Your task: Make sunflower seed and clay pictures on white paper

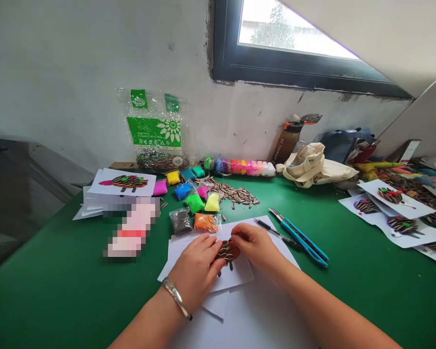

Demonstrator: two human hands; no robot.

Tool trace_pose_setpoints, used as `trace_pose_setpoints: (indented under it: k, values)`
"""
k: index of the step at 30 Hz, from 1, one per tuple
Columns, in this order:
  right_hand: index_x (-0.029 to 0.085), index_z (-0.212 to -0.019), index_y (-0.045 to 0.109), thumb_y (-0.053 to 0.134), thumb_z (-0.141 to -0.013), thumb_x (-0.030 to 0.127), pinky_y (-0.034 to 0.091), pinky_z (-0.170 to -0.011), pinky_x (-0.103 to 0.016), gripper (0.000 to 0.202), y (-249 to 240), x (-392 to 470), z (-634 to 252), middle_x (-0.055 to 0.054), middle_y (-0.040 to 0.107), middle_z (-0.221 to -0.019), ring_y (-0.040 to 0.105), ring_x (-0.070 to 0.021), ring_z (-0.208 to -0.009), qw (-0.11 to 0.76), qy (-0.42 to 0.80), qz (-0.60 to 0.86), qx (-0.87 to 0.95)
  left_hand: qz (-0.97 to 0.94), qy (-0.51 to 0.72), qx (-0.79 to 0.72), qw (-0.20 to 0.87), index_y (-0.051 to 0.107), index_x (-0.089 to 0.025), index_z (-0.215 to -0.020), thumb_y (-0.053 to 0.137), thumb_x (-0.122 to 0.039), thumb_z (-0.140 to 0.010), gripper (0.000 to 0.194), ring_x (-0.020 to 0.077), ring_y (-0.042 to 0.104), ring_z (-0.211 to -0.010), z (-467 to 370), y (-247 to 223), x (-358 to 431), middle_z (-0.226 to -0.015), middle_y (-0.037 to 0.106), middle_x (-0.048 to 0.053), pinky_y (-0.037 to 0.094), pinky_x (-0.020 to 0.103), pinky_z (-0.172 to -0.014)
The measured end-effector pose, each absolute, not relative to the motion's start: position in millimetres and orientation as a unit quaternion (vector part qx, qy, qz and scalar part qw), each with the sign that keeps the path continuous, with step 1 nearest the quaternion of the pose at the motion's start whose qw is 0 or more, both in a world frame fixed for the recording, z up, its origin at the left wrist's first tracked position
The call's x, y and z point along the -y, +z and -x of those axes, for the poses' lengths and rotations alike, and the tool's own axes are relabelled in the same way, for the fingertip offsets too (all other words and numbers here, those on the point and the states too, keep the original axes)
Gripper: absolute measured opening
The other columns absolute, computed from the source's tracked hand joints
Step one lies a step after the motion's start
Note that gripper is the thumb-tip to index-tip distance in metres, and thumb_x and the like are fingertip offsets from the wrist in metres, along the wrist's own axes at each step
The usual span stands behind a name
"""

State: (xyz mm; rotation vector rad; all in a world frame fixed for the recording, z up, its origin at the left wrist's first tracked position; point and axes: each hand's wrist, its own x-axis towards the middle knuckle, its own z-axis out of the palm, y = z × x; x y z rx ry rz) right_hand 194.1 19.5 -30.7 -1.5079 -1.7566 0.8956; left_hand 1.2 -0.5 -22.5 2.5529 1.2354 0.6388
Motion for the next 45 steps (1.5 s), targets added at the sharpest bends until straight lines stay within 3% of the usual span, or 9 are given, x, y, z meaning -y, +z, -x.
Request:
trace_pose_setpoints:
  k: [7, 15, 24, 28, 33, 37, 40, 45]
  values:
    - [0.019, -0.074, 0.06, 0.047, -0.079, 0.017, 0.04, -0.06, -0.021, 0.015, -30.3, -18.1, -192.6, 0.001, 0.065, -0.068, 0.058, -0.0134, -0.065, 0.299, 0.308, 0.586, 0.687, -0.879, 0.162, -0.431, 0.122, 0.058, -0.013, -0.121, 0.057, -0.022, -0.085, 0.038, 0.0313, 0.05, -0.121, -5.1, -20.6, 2.3, -0.124, 0.061, 0.012, 0.045, 0.049, -0.099]
    - [0.019, -0.073, 0.06, 0.046, -0.079, 0.013, 0.033, -0.057, -0.022, 0.016, -26.6, -17.7, -184.3, -0.001, 0.063, -0.066, 0.055, -0.0141, -0.062, 0.249, 0.241, 0.618, 0.705, -0.878, 0.191, -0.425, 0.11, 0.061, -0.018, -0.115, 0.059, -0.022, -0.083, 0.033, 0.0304, 0.052, -0.117, -8.7, -21.6, 2.1, -0.117, 0.065, 0.01, 0.046, 0.049, -0.097]
    - [0.02, -0.078, 0.06, 0.044, -0.086, 0.017, 0.028, -0.057, -0.024, 0.017, -27.0, -14.3, -174.4, -0.004, 0.065, -0.072, 0.055, -0.0157, -0.066, 0.217, 0.189, 0.645, 0.708, -0.874, 0.157, -0.446, 0.112, 0.061, -0.012, -0.117, 0.06, -0.023, -0.083, 0.036, 0.0344, 0.05, -0.118, -12.7, -24.0, 2.2, -0.119, 0.064, 0.012, 0.042, 0.054, -0.1]
    - [0.02, -0.075, 0.061, 0.045, -0.085, 0.016, 0.03, -0.058, -0.023, 0.019, -27.5, -14.8, -178.1, -0.003, 0.065, -0.07, 0.056, -0.0149, -0.065, 0.215, 0.198, 0.636, 0.714, -0.875, 0.141, -0.447, 0.12, 0.06, -0.009, -0.119, 0.059, -0.022, -0.083, 0.038, 0.0353, 0.049, -0.12, -12.8, -22.4, 2.6, -0.121, 0.062, 0.014, 0.041, 0.056, -0.101]
    - [0.019, -0.092, 0.063, 0.048, -0.084, 0.017, 0.036, -0.063, -0.022, 0.017, -25.8, -13.3, -189.6, -0.002, 0.066, -0.078, 0.056, -0.0145, -0.07, 0.229, 0.21, 0.62, 0.72, -0.876, 0.123, -0.448, 0.13, 0.058, -0.007, -0.121, 0.057, -0.022, -0.084, 0.04, 0.0359, 0.047, -0.122, -12.4, -21.4, 3.2, -0.125, 0.06, 0.015, 0.039, 0.057, -0.102]
    - [0.018, -0.07, 0.059, 0.046, -0.082, 0.012, 0.034, -0.061, -0.022, 0.019, -23.1, -11.4, -193.1, -0.001, 0.062, -0.07, 0.054, -0.0135, -0.067, 0.224, 0.211, 0.61, 0.73, -0.874, 0.11, -0.453, 0.135, 0.057, -0.008, -0.123, 0.056, -0.022, -0.085, 0.04, 0.0352, 0.045, -0.124, -13.0, -20.6, 3.5, -0.128, 0.058, 0.014, 0.038, 0.057, -0.103]
    - [0.018, -0.063, 0.056, 0.047, -0.082, 0.011, 0.032, -0.06, -0.022, 0.022, -23.2, -10.8, -191.1, -0.001, 0.06, -0.067, 0.052, -0.013, -0.065, 0.218, 0.208, 0.606, 0.736, -0.872, 0.106, -0.458, 0.135, 0.057, -0.009, -0.123, 0.056, -0.022, -0.085, 0.04, 0.0345, 0.045, -0.124, -13.2, -20.5, 3.5, -0.128, 0.059, 0.013, 0.038, 0.056, -0.104]
    - [0.018, -0.087, 0.062, 0.047, -0.085, 0.013, 0.036, -0.068, -0.024, 0.016, -27.9, -13.9, -192.4, -0.003, 0.064, -0.082, 0.055, -0.015, -0.075, 0.227, 0.197, 0.614, 0.73, -0.872, 0.105, -0.46, 0.131, 0.057, -0.01, -0.124, 0.058, -0.023, -0.084, 0.042, 0.0345, 0.045, -0.124, -12.8, -21.1, 4.0, -0.128, 0.058, 0.013, 0.039, 0.055, -0.104]
